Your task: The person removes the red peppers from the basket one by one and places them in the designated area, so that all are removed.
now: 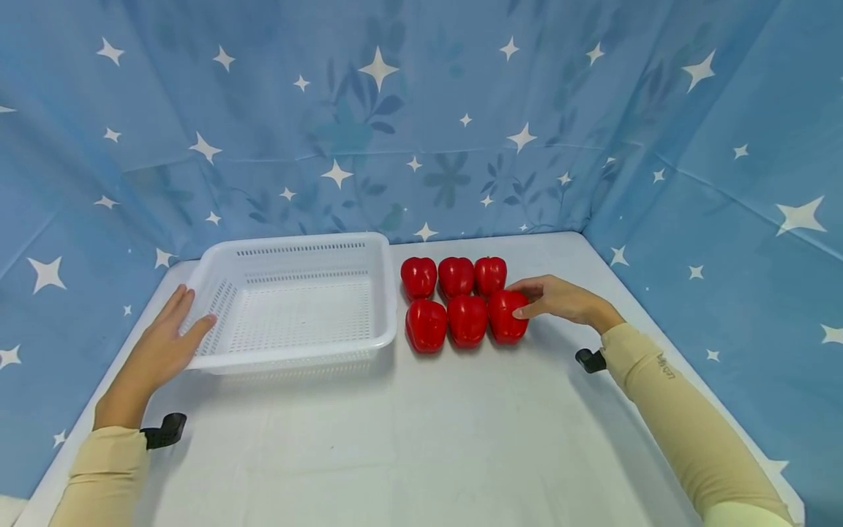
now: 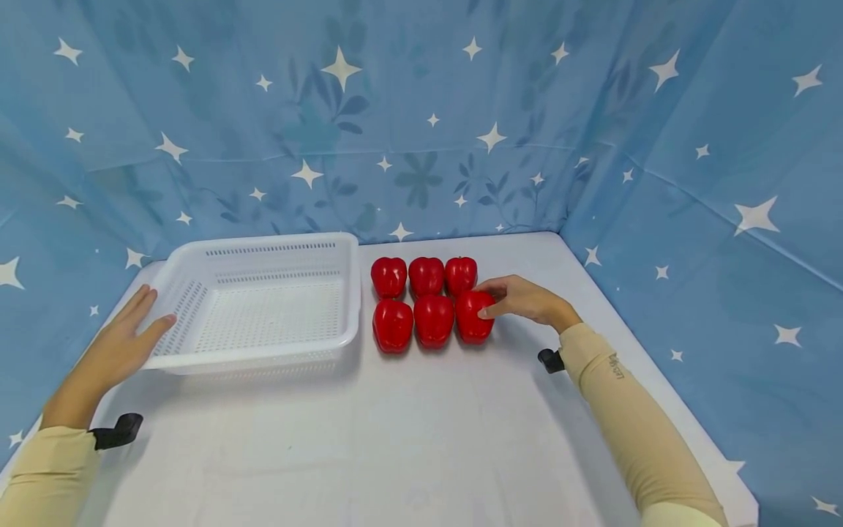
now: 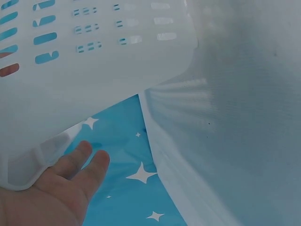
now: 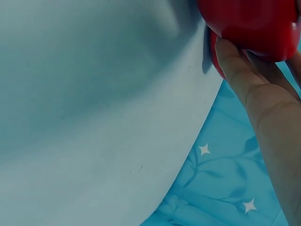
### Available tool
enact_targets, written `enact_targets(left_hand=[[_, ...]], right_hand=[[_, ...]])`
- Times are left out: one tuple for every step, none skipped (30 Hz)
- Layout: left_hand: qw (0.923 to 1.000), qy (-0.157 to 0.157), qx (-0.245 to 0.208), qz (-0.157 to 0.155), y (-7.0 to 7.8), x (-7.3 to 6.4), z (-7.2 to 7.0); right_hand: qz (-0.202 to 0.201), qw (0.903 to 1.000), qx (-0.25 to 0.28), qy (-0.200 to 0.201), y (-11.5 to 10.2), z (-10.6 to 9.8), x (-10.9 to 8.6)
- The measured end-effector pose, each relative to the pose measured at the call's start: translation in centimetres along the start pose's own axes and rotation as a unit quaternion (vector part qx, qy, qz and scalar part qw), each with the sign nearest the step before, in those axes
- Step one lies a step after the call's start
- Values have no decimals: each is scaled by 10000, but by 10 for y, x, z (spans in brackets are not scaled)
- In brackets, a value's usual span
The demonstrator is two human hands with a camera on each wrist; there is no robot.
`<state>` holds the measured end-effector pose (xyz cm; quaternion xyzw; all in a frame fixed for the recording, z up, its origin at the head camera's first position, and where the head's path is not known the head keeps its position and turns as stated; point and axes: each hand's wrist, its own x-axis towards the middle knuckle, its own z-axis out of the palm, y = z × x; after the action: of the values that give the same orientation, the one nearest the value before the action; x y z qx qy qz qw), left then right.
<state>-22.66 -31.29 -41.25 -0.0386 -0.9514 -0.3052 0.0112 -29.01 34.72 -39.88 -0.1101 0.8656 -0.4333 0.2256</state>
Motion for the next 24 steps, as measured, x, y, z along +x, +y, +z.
enact_targets(left_hand=[[10000, 5, 6, -3, 0, 0, 0], [10000, 13, 9, -3, 0, 0, 0], [10000, 21, 11, -4, -1, -1, 0], [10000, 33, 8, -14, -1, -1, 0], [10000, 45, 2, -16, -1, -1, 0], [10000, 59, -13, -21, -1, -1, -1], [10000, 77, -35, -27, -1, -1, -1], [9999, 105, -44, -25, 0, -1, -1], [9999, 137, -55, -31, 0, -1, -1], [9998, 172, -70, -39, 0, -1, -1], [9997, 208, -78, -39, 0, -1, -1], [9996, 248, -88, -49, 0, -2, -1], [9995, 290, -85, -60, -1, -2, 0], [9994, 326, -77, -79, -1, -2, 0], [9993, 355, -77, -96, -1, -2, 0], [9992, 369, -70, -103, -1, -2, 0], [9992, 381, -56, -102, -2, -2, -1], [9992, 384, -33, -97, -2, -2, -1], [9992, 373, 13, -107, -3, -2, -2], [9994, 341, 67, -87, -3, -2, -3], [9994, 302, 136, -58, -3, -2, -4], [9995, 255, 185, -30, -3, -2, -6], [9995, 222, 244, 20, -2, -2, -8], [9993, 188, 307, 60, 0, -1, -11]], right_hand=[[-3, 10000, 8, -4, 0, 1, 0], [-14, 10000, -7, -12, 0, 2, 0], [-22, 10000, -26, -15, 0, 2, 1], [-26, 10000, -33, -15, -1, 3, 1], [-25, 10000, -37, -9, -1, 4, 2], [-29, 10000, -47, 4, -1, 5, 2], [-40, 10000, -64, 17, -1, 5, 2], [-52, 9999, -91, 35, -1, 5, 3], [-63, 9999, -108, 50, -1, 5, 3], [-80, 9999, -128, 62, -1, 5, 4], [-96, 9998, -156, 69, -2, 5, 4], [-116, 9998, -168, 73, -2, 5, 4], [-131, 9997, -167, 77, -2, 5, 4], [-146, 9997, -162, 87, -3, 4, 4], [-159, 9997, -133, 90, -3, 4, 4], [-185, 9997, -95, 101, -3, 3, 4], [-208, 9997, -47, 113, -3, 2, 4], [-226, 9996, -19, 148, -4, 1, 4], [-251, 9995, -13, 193, -5, -1, 4], [-267, 9993, -8, 252, -6, -3, 3], [-295, 9991, -9, 304, -7, -5, 3], [-311, 9988, -44, 375, -9, -7, 2], [-326, 9984, -92, 443, -12, -9, 2], [-331, 9980, -146, 518, -14, -10, 1]])
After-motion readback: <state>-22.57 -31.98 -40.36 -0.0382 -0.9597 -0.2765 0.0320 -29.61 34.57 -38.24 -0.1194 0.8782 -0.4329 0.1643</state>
